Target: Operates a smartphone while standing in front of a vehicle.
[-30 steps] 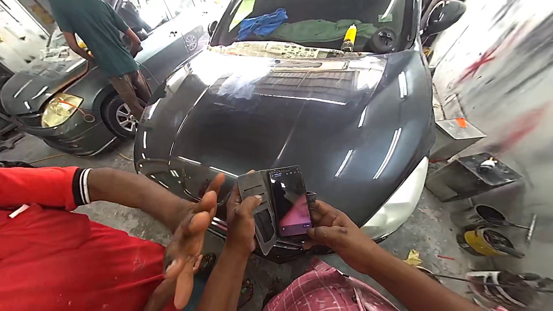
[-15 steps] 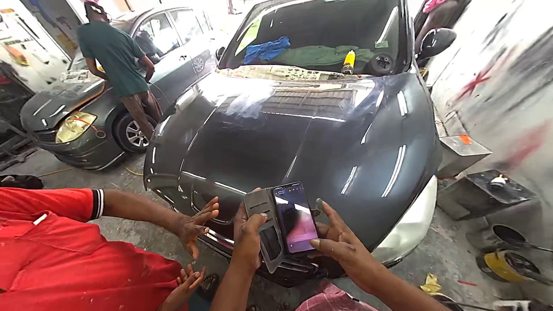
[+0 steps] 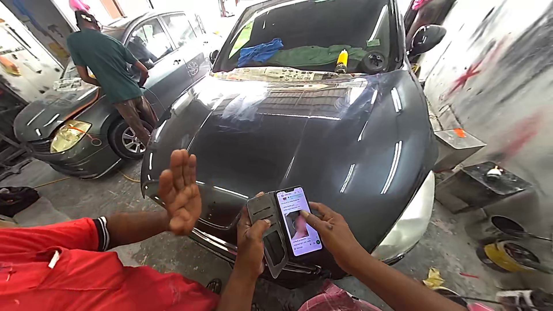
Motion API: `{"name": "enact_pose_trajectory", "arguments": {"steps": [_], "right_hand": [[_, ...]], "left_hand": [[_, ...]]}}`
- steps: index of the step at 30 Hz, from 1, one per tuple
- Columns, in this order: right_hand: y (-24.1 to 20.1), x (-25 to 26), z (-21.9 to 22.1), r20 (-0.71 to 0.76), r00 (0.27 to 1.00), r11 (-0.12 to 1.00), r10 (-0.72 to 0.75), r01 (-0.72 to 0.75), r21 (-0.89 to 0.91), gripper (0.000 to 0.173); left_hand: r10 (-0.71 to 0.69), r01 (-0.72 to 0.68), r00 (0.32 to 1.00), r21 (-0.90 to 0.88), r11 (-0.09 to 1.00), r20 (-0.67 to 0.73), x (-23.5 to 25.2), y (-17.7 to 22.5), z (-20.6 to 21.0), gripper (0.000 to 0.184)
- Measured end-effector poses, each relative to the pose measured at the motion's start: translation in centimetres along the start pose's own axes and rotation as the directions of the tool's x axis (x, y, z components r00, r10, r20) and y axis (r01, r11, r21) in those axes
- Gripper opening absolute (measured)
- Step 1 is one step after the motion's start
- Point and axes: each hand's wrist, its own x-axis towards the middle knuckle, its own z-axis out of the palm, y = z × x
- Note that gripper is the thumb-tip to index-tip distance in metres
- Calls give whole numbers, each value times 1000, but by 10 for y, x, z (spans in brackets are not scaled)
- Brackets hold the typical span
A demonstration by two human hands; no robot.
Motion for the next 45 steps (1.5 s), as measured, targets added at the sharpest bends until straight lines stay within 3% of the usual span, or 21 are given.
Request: {"name": "enact_pose_trajectory", "arguments": {"steps": [2, 10, 14, 21, 35, 45], "right_hand": [[-1, -1, -1, 37, 999, 999, 17, -18, 30, 35], [7, -7, -9, 178, 981, 996, 70, -78, 40, 68], [6, -6, -11, 166, 982, 996, 87, -92, 22, 56], [6, -1, -13, 95, 989, 993, 109, -113, 34, 32], [12, 8, -23, -43, 991, 986, 130, -134, -99, 26], [20, 3, -31, -31, 992, 986, 122, -124, -115, 27]], "left_hand": [[-7, 8, 1000, -46, 999, 27, 0, -2, 1, 57], [-51, 51, 999, -19, 999, 20, 9, -14, -1, 55], [-88, 93, 995, 99, 991, -53, 3, 7, 16, 48], [-101, 109, 992, 109, 988, -74, 2, 10, 27, 49], [-123, 128, 991, 113, 985, -57, -6, 12, 47, 51], [-158, 170, 984, 148, 974, -87, -15, 11, 56, 50]]}}
